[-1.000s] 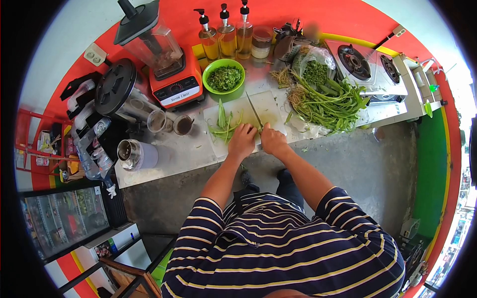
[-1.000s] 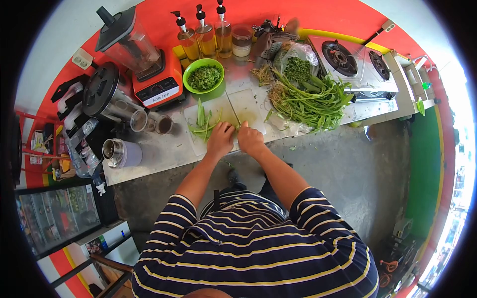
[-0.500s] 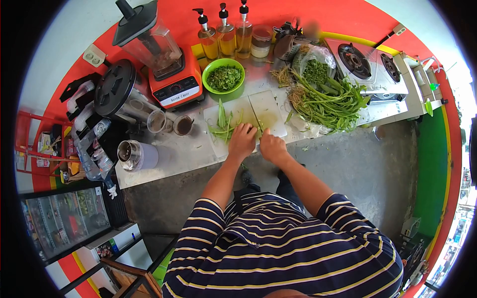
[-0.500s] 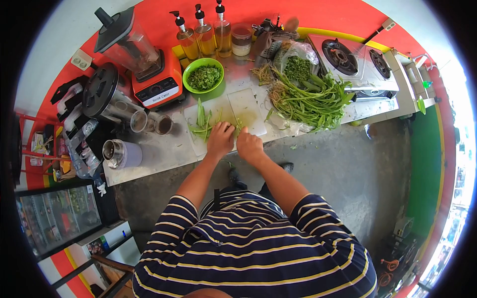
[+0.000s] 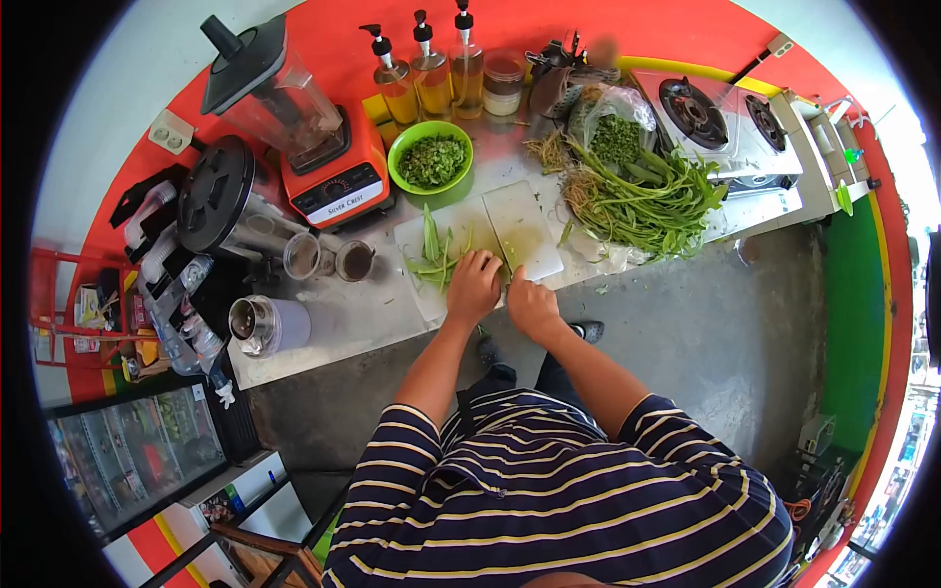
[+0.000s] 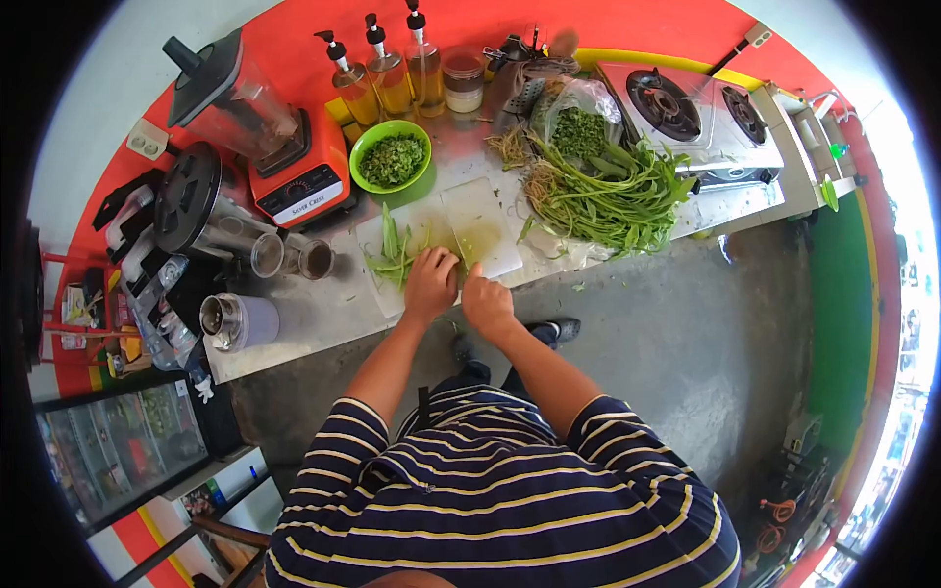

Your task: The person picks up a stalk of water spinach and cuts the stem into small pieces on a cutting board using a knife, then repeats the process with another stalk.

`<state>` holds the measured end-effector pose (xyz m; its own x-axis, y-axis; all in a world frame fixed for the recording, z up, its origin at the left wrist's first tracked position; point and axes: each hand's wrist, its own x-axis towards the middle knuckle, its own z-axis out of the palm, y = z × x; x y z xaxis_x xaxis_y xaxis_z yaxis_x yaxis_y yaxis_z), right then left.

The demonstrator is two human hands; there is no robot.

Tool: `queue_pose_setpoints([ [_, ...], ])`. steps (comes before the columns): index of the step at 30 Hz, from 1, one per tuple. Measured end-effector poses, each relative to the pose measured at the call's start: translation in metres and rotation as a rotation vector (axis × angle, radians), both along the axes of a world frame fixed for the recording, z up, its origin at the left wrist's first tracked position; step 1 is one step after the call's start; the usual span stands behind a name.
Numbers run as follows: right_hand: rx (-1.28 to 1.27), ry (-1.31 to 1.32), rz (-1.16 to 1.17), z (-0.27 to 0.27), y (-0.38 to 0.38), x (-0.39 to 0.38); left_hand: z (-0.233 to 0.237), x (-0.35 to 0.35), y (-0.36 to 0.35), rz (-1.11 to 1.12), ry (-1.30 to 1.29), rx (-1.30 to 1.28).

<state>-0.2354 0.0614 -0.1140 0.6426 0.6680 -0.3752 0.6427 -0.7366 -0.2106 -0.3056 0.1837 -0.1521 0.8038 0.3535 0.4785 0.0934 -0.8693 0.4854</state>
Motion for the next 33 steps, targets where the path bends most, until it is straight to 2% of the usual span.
queue_pose_setpoints([
  [4, 0.104, -0.007, 0.032, -0.005, 0.012, 0.017, 0.004, 0.0, -0.001, -0.019, 0.045, -0.009],
  [7, 0.068, -0.031, 0.101, -0.002, 0.011, 0.019, 0.004, 0.001, -0.002, 0.013, 0.03, 0.003],
  [12, 0.067, 0.064, -0.02, 0.009, -0.008, -0.01, 0.004, -0.001, -0.001, 0.032, 0.048, -0.037],
  [17, 0.073, 0.022, 0.015, -0.005, 0.004, 0.006, 0.005, 0.0, -0.002, 0.029, 0.002, -0.026],
  [27, 0.048, 0.055, 0.004, 0.001, -0.009, -0.009, 0.005, -0.003, -0.003, 0.04, 0.003, -0.057],
  [33, 0.053, 0.011, 0.071, 0.006, 0.004, 0.015, 0.001, -0.004, -0.005, 0.052, -0.015, -0.084],
])
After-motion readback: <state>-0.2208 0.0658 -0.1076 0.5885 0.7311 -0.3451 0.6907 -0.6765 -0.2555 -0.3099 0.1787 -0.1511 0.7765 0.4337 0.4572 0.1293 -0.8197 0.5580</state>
